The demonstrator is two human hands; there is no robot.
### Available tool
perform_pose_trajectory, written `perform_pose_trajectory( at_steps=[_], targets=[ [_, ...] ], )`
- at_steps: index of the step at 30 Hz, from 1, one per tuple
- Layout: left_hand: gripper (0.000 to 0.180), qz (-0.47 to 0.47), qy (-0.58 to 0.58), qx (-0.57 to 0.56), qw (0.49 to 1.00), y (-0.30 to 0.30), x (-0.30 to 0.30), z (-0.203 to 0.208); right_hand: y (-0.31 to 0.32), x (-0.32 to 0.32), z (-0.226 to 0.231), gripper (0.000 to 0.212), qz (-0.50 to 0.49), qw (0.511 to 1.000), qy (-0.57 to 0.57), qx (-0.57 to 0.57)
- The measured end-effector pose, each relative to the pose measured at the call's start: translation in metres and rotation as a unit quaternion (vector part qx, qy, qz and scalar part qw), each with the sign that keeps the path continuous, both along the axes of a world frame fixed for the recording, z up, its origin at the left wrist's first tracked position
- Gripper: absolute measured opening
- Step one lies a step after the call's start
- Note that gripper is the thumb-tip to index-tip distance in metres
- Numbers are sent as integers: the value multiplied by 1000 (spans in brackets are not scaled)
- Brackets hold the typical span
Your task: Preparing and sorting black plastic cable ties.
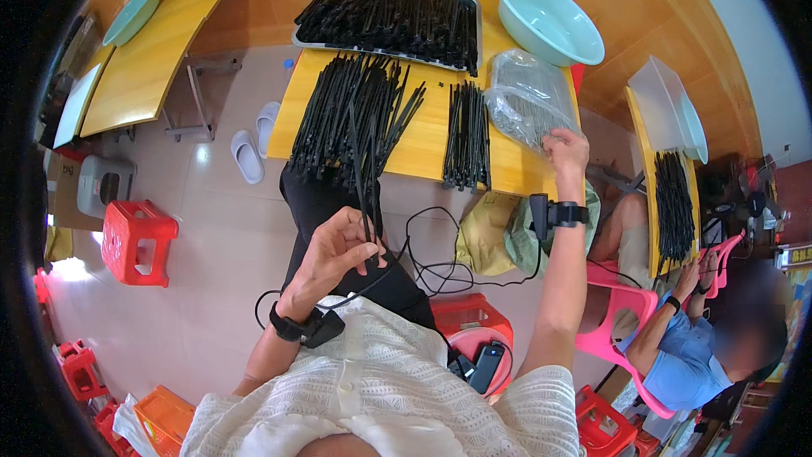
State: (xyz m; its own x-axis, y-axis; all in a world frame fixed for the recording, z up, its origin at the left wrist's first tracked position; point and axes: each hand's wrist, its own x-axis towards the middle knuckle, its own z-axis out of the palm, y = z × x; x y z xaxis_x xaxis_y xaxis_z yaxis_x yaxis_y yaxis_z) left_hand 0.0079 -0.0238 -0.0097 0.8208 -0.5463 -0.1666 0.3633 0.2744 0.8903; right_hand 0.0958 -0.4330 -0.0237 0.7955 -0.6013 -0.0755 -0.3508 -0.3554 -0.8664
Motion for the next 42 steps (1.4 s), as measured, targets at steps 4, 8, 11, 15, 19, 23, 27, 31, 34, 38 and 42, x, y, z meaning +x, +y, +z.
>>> perform_pose_trajectory(
  at_steps=[4,8,11,15,19,23,27,31,34,38,42],
  targets=[
    [17,6,4,-25,1000,4,0,-3,19,-21,39,22,45,973,61,219],
    [19,-3,15,-30,999,6,-1,-4,18,-60,44,21,75,946,69,308],
    [20,0,9,-50,999,10,-4,-8,32,-92,48,21,70,941,87,321],
    [23,1,-8,-45,999,9,-1,-8,72,-129,53,14,103,946,79,296],
    [25,-16,-13,-80,997,-2,4,-13,114,-150,40,13,128,941,18,312],
    [28,-15,65,-50,997,1,3,-5,167,-136,24,10,135,926,-50,348],
    [30,13,47,-72,996,3,-1,-7,202,-117,11,12,144,905,-86,392],
    [35,20,43,-63,997,7,-3,-5,218,-109,10,14,145,892,-124,411],
    [37,10,57,-59,997,6,-3,-6,226,-107,13,14,137,897,-121,402],
    [34,-4,62,-61,996,6,-4,-7,231,-108,12,15,135,896,-119,406],
    [33,-13,69,-54,996,7,-3,-8,236,-108,8,15,138,866,-119,466]
  ],
)
